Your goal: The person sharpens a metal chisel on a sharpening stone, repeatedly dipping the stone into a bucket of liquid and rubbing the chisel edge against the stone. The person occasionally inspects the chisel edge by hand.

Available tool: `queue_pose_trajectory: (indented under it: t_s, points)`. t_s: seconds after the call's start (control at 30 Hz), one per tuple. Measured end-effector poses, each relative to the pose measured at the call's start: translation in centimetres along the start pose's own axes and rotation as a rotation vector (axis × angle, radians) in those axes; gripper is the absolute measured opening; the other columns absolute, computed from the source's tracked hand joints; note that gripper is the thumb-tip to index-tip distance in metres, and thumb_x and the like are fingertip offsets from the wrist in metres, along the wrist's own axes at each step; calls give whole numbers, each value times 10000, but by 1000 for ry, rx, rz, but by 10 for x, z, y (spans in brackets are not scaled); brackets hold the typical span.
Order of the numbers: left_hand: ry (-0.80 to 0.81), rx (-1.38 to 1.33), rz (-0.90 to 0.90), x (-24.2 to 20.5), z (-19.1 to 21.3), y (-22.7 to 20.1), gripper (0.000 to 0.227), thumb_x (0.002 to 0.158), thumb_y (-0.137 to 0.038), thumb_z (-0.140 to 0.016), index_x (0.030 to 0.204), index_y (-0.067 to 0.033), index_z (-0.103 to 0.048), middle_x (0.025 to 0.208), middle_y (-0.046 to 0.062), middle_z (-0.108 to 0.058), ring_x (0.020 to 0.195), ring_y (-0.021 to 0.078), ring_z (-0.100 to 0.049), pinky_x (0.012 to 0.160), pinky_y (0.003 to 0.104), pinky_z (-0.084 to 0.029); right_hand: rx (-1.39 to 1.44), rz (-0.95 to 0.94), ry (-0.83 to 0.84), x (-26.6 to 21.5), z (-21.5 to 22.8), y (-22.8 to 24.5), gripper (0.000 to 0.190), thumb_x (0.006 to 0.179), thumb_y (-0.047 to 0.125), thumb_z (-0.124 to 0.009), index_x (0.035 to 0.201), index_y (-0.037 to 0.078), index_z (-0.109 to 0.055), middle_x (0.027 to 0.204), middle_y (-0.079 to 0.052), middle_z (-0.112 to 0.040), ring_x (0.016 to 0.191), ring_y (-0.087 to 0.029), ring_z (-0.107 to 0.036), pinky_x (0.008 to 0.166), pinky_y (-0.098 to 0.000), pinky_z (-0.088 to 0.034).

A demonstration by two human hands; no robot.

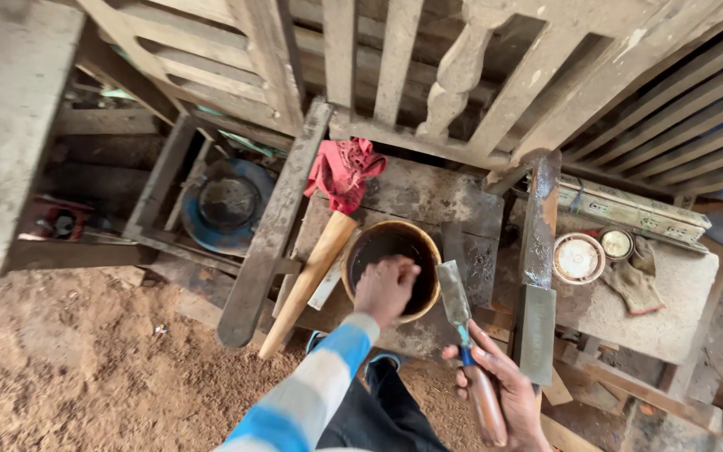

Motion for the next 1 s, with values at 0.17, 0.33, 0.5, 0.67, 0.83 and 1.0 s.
queue_pose_trajectory:
  t_s: [0.17,0.33,0.5,0.67,0.83,1.0]
  points:
    - [-29,55,195,86,-110,122,344,948,-333,-590,1048,-22,-695,1072,320,-653,979,519,-636,858,590,-511,106,-73,-15,25,12,-22,642,950,169,-493,1570,97,-343,1067,-216,-676,639,-207,-629,545,-348,-531]
    - [-38,-69,396,105,-136,180,329,936,-301,-596,997,-15,-747,1002,269,-730,957,406,-717,858,488,-583,209,-164,-35,37,17,-37,605,950,190,-490,1543,116,-396,1066,-165,-679,644,-194,-624,544,-340,-527]
    - [-24,-501,128,41,-58,81,416,1083,-314,-486,951,-13,-742,851,162,-812,751,215,-806,768,375,-652,218,-200,-123,39,-11,-35,498,974,201,-495,1464,117,-472,975,-105,-660,647,-162,-580,537,-301,-490]
    - [311,272,-495,-53,13,-53,441,1127,-253,-307,1520,-111,-445,1230,180,-682,950,308,-759,780,416,-635,302,-272,-87,41,-45,-37,450,971,172,-499,1411,83,-469,911,-71,-660,633,-143,-549,518,-261,-462]
    - [-177,384,-1083,-62,30,-71,738,1031,-576,-224,1250,83,-473,1249,291,-664,1152,398,-694,974,460,-570,212,-288,-119,41,-47,-43,542,947,177,-528,1479,96,-464,863,-87,-640,586,-135,-535,496,-268,-459]
    - [372,101,232,71,-105,133,561,1092,-434,-224,1403,-84,-533,1237,218,-683,1045,371,-750,892,456,-635,-110,-274,-247,29,-30,-42,628,900,127,-529,1525,151,-469,808,-94,-672,557,-172,-578,503,-304,-478]
Point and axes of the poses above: each hand's wrist, its own x-axis towards the middle knuckle, its own z-axis out of the back of the hand, y = z × x, the point moved 9 cm from there along x, towards the middle knuckle
